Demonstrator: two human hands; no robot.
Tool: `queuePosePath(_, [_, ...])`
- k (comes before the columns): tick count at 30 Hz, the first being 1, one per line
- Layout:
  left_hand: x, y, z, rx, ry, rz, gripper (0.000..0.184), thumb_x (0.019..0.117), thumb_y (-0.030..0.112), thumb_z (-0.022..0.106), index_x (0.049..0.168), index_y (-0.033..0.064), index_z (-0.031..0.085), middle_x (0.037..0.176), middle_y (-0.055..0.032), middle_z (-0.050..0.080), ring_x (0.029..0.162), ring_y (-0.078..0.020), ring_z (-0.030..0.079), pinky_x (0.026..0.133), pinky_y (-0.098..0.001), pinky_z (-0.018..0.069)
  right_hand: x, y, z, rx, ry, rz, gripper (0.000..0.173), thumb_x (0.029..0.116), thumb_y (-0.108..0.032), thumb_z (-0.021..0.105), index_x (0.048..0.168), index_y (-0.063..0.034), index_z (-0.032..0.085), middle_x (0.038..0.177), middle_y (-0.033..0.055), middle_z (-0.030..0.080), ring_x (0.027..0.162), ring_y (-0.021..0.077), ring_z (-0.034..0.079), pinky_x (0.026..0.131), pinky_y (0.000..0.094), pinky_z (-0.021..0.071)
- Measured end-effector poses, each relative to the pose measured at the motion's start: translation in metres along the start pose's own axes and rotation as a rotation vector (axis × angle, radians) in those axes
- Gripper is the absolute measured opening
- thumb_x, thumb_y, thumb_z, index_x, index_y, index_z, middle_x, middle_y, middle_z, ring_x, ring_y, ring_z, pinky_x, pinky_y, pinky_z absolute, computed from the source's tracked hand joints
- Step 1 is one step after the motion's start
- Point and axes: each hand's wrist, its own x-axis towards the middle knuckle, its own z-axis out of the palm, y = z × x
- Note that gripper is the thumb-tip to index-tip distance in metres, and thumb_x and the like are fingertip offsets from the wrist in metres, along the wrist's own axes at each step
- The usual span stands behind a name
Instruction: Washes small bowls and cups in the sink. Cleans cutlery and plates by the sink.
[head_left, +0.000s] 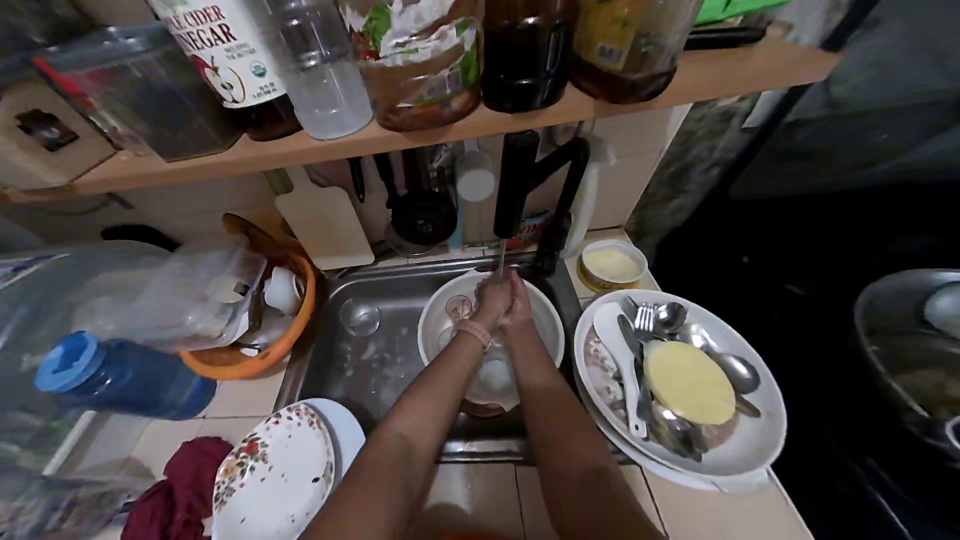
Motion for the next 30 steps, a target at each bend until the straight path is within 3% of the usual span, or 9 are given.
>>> queuePosePath(4, [0.006,-0.014,-0.012,0.71,-0.17,0.218,0.035,0.108,0.014,0.048,0.132,-0.0088,0.059,0.133,-0.0308,0.06,0.125,-0.0429,0.058,0.108,-0.0531,0.044,0.01,-0.004,-0.007,-0.15,0.085,0.187,0.033,0.1091,-0.034,0.045,0.126,-0.0074,0.056,0.101,0.0101,0.063,0.085,0.017,0.062,0.076,0.034,0.0543])
queuePosePath(7, [-0.005,0.001,-0.015,0.516,-0.225,0.035,0.035,0.1092,0.013,0.047,0.127,-0.0139,0.06,0.127,-0.0356,0.059,0.117,-0.0411,0.057,0.104,-0.0479,0.0428,0.011,-0.004,-0.004,-0.071,0.122,0.234,0.035,0.1147,-0.022,0.027,0.132,0.0008,0.048,0.105,0.0145,0.056,0.088,0.0189,0.057,0.078,0.0314,0.0516])
queuePosePath(10, [-0.02,0.013,-0.017,0.353,-0.173,-0.122,0.034,0.1069,0.005,0.05,0.133,-0.0157,0.053,0.136,-0.0343,0.054,0.124,-0.0392,0.054,0.108,-0.0454,0.0412,0.01,0.014,-0.007,0.17,0.069,0.063,0.032,0.1088,-0.034,0.041,0.115,-0.0073,0.058,0.088,0.0084,0.064,0.074,0.0172,0.064,0.065,0.0333,0.0566])
queuePosePath(14, [-0.023,0.003,-0.012,0.168,-0.092,-0.099,0.035,0.1034,0.009,0.058,0.132,-0.0109,0.057,0.133,-0.0286,0.058,0.12,-0.0322,0.058,0.105,-0.0401,0.0453,-0.018,0.013,0.0,-0.018,0.029,-0.134,0.03,0.1123,-0.01,0.026,0.122,0.007,0.049,0.092,0.0094,0.053,0.075,0.0095,0.053,0.072,0.0245,0.0495])
queuePosePath(19, [-0.014,-0.005,-0.01,0.339,-0.218,-0.016,0.03,0.107,0.003,0.046,0.128,-0.0168,0.055,0.129,-0.0341,0.055,0.116,-0.0347,0.054,0.103,-0.0398,0.0434,0.02,0.022,-0.024,0.175,0.018,0.108,0.046,0.1041,-0.052,0.046,0.122,-0.0099,0.056,0.096,0.0092,0.066,0.082,0.0195,0.068,0.07,0.0355,0.0585])
queuePosePath(22, [0.006,-0.031,-0.005,0.536,-0.169,0.215,0.032,0.1061,0.01,0.05,0.12,-0.0157,0.063,0.12,-0.0364,0.062,0.112,-0.0433,0.061,0.101,-0.0485,0.0464,0.027,0.023,-0.046,0.007,-0.179,0.061,0.038,0.1119,-0.032,0.04,0.127,0.0017,0.049,0.099,0.016,0.062,0.083,0.0215,0.064,0.074,0.0362,0.0566])
queuePosePath(24, [0.0,-0.017,-0.006,0.55,-0.182,0.168,0.032,0.108,0.009,0.047,0.125,-0.0146,0.061,0.127,-0.0355,0.06,0.12,-0.0443,0.058,0.107,-0.0503,0.0434,0.013,0.013,-0.024,-0.114,0.053,0.137,0.031,0.1113,-0.025,0.042,0.129,-0.0019,0.054,0.102,0.0129,0.061,0.086,0.0179,0.06,0.08,0.0338,0.0532])
queuePosePath(28, [-0.031,-0.003,-0.009,0.131,-0.074,-0.04,0.02,0.1057,0.003,0.05,0.117,-0.0115,0.057,0.1,-0.0189,0.063,0.082,-0.014,0.06,0.073,-0.0221,0.0513,-0.003,0.014,-0.014,0.017,0.113,0.141,0.025,0.1109,-0.012,0.037,0.103,0.0031,0.055,0.073,0.0094,0.055,0.058,0.0135,0.055,0.054,0.0246,0.0513])
queuePosePath(30, [-0.054,0.036,-0.004,-0.472,0.07,-0.359,0.038,0.1061,-0.009,0.035,0.143,-0.0047,0.047,0.134,-0.0177,0.058,0.113,-0.0171,0.056,0.102,-0.0255,0.0418,0.022,0.033,-0.038,0.115,-0.199,-0.012,0.03,0.1113,-0.013,0.033,0.1,0.0011,0.057,0.066,0.0054,0.06,0.054,0.0116,0.06,0.054,0.0255,0.0548])
